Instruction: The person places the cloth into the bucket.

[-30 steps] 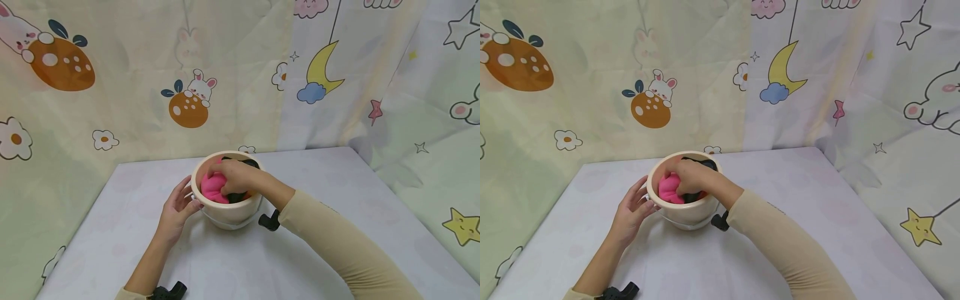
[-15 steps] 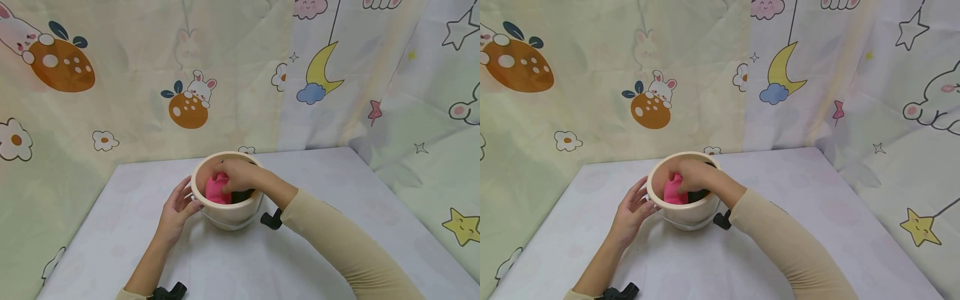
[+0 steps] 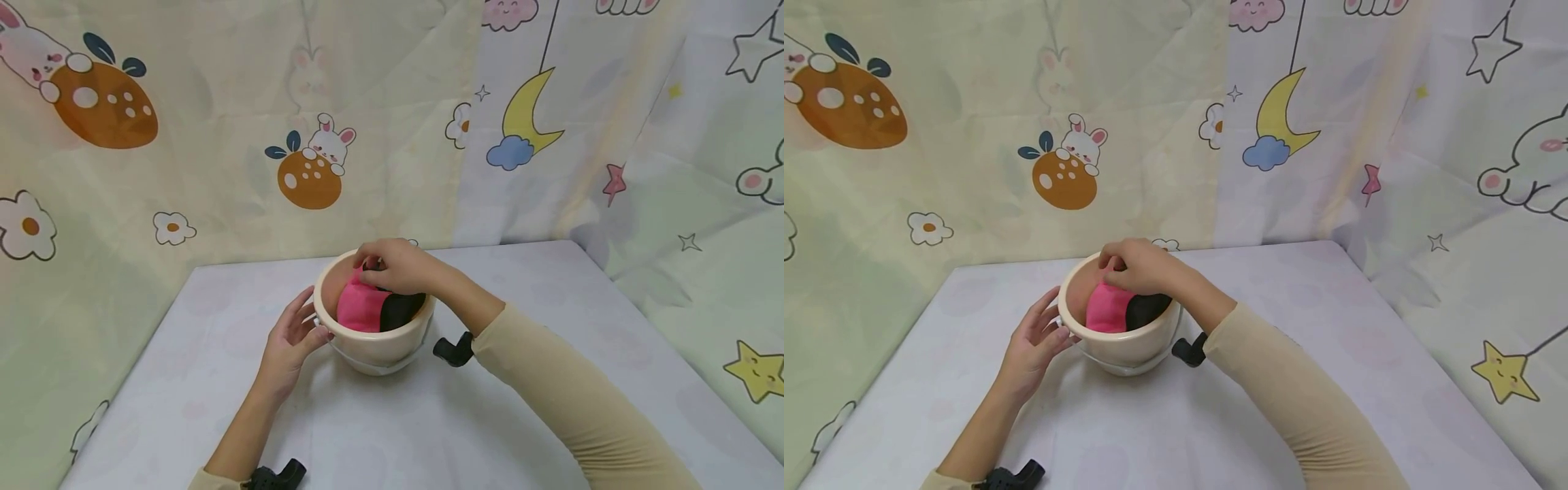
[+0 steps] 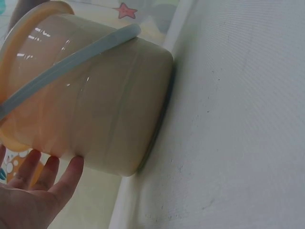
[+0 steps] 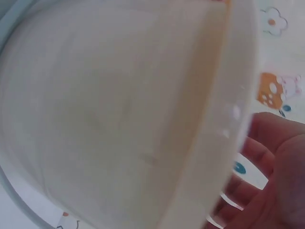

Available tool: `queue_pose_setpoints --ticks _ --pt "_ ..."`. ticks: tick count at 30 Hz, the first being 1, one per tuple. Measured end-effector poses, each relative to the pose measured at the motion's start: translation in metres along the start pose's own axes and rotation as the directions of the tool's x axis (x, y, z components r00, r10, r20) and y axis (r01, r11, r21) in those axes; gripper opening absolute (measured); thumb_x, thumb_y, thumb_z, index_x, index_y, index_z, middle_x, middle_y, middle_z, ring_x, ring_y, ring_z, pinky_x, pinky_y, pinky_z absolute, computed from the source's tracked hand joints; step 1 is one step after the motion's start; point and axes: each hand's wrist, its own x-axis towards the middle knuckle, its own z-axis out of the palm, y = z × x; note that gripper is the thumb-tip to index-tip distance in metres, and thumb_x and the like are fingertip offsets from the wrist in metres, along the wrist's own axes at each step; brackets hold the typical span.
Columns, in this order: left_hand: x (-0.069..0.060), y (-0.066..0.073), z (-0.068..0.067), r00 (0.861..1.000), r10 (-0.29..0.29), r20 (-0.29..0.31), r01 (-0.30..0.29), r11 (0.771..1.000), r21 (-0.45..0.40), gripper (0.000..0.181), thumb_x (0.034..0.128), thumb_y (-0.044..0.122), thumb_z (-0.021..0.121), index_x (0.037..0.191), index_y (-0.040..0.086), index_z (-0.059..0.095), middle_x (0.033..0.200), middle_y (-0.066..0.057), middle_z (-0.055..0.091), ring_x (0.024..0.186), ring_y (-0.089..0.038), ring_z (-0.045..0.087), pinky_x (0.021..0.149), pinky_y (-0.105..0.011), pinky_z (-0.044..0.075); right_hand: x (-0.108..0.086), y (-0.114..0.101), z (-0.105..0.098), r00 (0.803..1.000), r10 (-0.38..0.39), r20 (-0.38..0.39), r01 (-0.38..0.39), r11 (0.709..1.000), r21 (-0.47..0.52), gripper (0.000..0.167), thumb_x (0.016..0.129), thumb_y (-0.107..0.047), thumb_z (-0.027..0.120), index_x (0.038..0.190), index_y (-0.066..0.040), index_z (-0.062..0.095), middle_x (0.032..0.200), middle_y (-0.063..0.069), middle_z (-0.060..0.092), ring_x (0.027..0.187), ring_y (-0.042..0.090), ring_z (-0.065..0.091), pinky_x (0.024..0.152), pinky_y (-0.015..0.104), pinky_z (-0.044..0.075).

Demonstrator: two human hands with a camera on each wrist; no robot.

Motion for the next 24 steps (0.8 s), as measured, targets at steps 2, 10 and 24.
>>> queue_pose_setpoints --ticks 2,10,24 --pt "-0.001 0.000 0.000 1.000 -0.004 -0.006 0.004 1.000 0.005 0.073 0.0986 0.003 0.066 0.161 0.023 0.035 0.156 -0.014 0.046 0.133 -0.024 0.056 0.098 -0.029 0.058 -0.002 0.001 -0.004 0.999 0.001 -0.038 0.000 1.000 0.027 0.026 0.100 -0.022 0.065 0.124 -0.012 0.070 0.114 0.006 0.073 0.103 0.022 0.066 0.093 0.034 0.057" --pt "-0.002 0.001 -0.001 1.000 -0.022 -0.014 0.022 0.999 0.023 0.073 0.0989 0.006 0.067 0.161 0.026 0.036 0.156 -0.011 0.046 0.135 -0.024 0.054 0.100 -0.031 0.058 -0.015 0.008 -0.015 0.987 0.071 -0.141 -0.057 0.993 0.105 0.030 0.102 -0.028 0.060 0.127 -0.014 0.069 0.121 0.007 0.071 0.109 0.025 0.062 0.094 0.040 0.056" --pt "-0.001 -0.002 -0.002 0.998 0.065 0.010 -0.065 0.998 0.001 0.056 0.1071 0.013 0.049 0.161 0.018 0.035 0.155 -0.015 0.044 0.133 -0.021 0.055 0.098 -0.036 0.059 -0.053 0.034 -0.018 0.901 0.158 -0.405 -0.070 0.972 0.223 0.027 0.104 -0.026 0.059 0.125 -0.012 0.070 0.117 0.005 0.074 0.107 0.025 0.066 0.093 0.048 0.057"
